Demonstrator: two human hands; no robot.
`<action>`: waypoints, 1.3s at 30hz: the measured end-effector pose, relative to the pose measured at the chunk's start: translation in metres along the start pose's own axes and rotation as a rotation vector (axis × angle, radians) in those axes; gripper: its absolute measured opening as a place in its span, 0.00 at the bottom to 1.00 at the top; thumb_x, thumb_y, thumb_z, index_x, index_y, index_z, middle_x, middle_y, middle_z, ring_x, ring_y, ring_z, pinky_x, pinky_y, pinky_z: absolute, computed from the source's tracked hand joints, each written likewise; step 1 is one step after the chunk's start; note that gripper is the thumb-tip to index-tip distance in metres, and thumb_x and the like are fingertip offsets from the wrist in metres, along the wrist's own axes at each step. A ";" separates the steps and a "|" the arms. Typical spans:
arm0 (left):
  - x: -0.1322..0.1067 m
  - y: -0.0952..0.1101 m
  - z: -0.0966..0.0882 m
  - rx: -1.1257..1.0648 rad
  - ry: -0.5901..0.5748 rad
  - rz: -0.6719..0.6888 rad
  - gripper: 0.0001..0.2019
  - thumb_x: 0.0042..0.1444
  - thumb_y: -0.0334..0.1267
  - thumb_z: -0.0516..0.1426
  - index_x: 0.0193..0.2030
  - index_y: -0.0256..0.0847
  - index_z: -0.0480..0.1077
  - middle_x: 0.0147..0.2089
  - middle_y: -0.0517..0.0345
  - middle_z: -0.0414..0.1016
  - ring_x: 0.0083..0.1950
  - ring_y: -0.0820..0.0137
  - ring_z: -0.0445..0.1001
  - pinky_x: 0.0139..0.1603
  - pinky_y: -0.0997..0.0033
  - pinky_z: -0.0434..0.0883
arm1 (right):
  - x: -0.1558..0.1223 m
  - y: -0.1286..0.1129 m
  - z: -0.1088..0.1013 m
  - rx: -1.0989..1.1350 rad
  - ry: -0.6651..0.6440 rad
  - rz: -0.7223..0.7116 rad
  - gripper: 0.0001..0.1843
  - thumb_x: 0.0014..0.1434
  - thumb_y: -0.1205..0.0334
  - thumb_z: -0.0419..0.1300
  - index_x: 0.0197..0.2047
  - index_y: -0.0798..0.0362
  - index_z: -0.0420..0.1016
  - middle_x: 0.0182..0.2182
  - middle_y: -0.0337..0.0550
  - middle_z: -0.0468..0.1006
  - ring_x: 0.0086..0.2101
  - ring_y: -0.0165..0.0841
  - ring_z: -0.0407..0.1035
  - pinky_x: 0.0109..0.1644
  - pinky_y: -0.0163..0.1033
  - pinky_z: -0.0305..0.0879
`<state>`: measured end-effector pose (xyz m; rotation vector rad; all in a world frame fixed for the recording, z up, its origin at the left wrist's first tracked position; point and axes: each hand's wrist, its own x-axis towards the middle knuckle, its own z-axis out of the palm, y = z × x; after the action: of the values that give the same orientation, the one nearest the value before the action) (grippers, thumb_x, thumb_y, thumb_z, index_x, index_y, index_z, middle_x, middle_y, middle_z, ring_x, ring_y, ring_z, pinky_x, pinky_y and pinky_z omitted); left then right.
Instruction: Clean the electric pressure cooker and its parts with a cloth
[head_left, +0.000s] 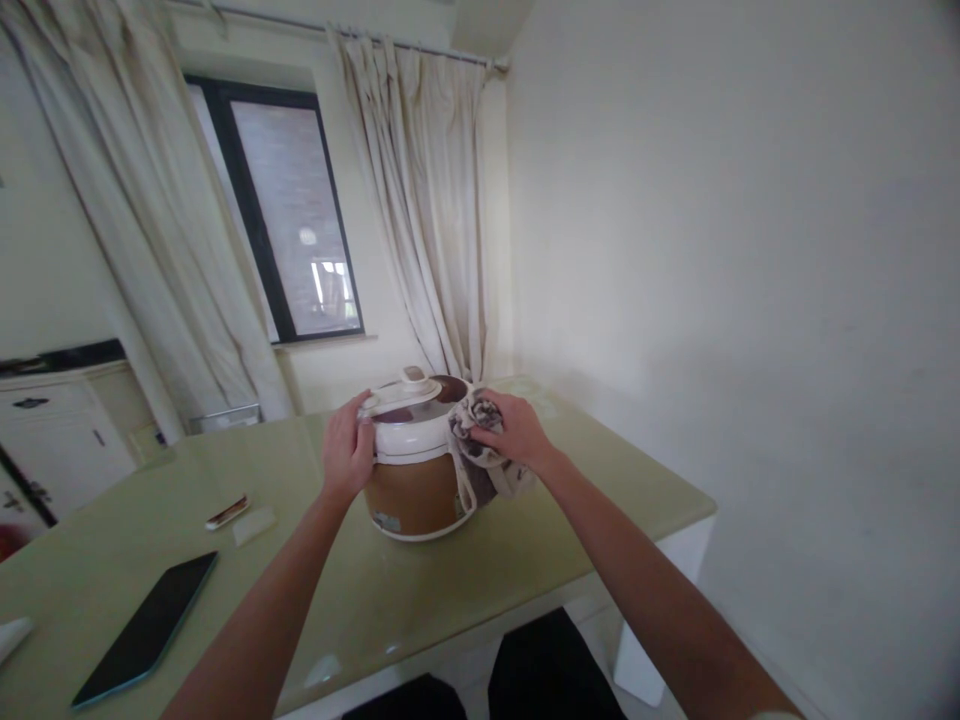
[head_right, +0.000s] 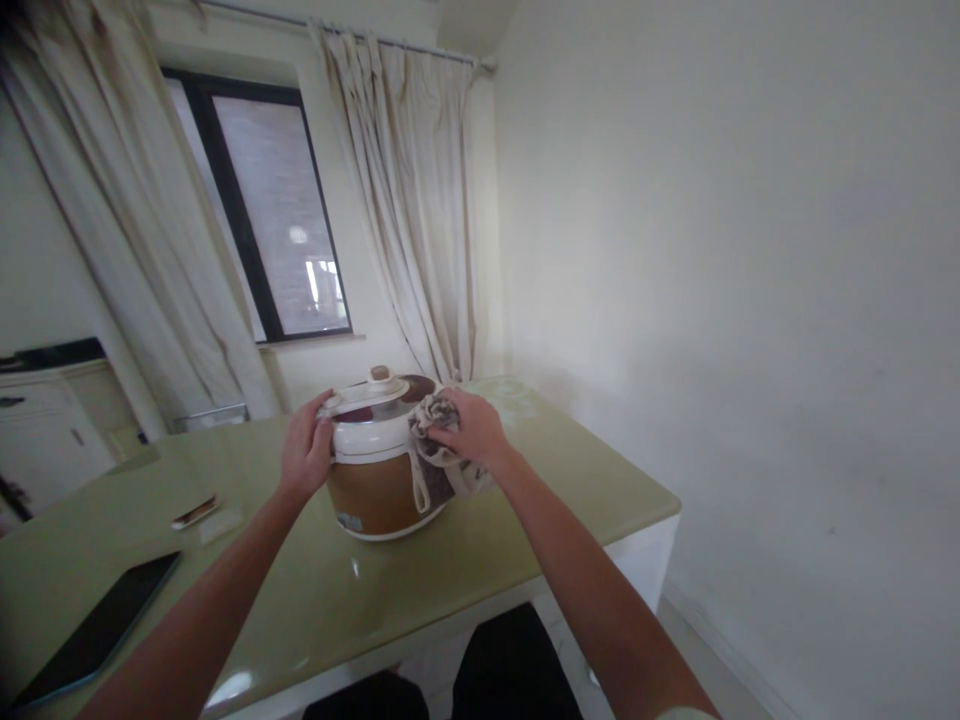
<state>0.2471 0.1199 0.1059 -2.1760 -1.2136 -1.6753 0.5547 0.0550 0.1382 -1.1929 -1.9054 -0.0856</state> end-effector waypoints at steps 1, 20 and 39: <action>0.000 0.000 0.000 -0.001 0.007 0.006 0.25 0.73 0.47 0.44 0.68 0.38 0.68 0.67 0.42 0.75 0.68 0.56 0.71 0.72 0.53 0.64 | -0.002 -0.008 0.001 -0.038 -0.025 -0.059 0.22 0.56 0.47 0.72 0.50 0.49 0.80 0.41 0.44 0.84 0.43 0.43 0.77 0.49 0.43 0.68; 0.011 0.109 0.028 0.043 0.055 0.293 0.14 0.67 0.33 0.50 0.52 0.40 0.75 0.50 0.46 0.81 0.56 0.56 0.76 0.61 0.52 0.68 | -0.042 0.012 0.025 0.004 0.042 -0.301 0.37 0.52 0.38 0.72 0.60 0.48 0.75 0.54 0.55 0.79 0.55 0.53 0.70 0.64 0.59 0.62; -0.011 0.134 0.086 0.614 -0.313 0.656 0.16 0.68 0.28 0.53 0.55 0.31 0.80 0.65 0.36 0.77 0.67 0.41 0.73 0.64 0.39 0.71 | -0.007 0.057 0.005 0.884 0.662 0.370 0.21 0.53 0.46 0.73 0.43 0.49 0.77 0.39 0.41 0.83 0.39 0.37 0.76 0.49 0.44 0.76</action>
<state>0.3999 0.0727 0.1114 -2.1174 -0.7750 -0.6222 0.5964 0.0832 0.1101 -0.7331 -0.9296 0.4627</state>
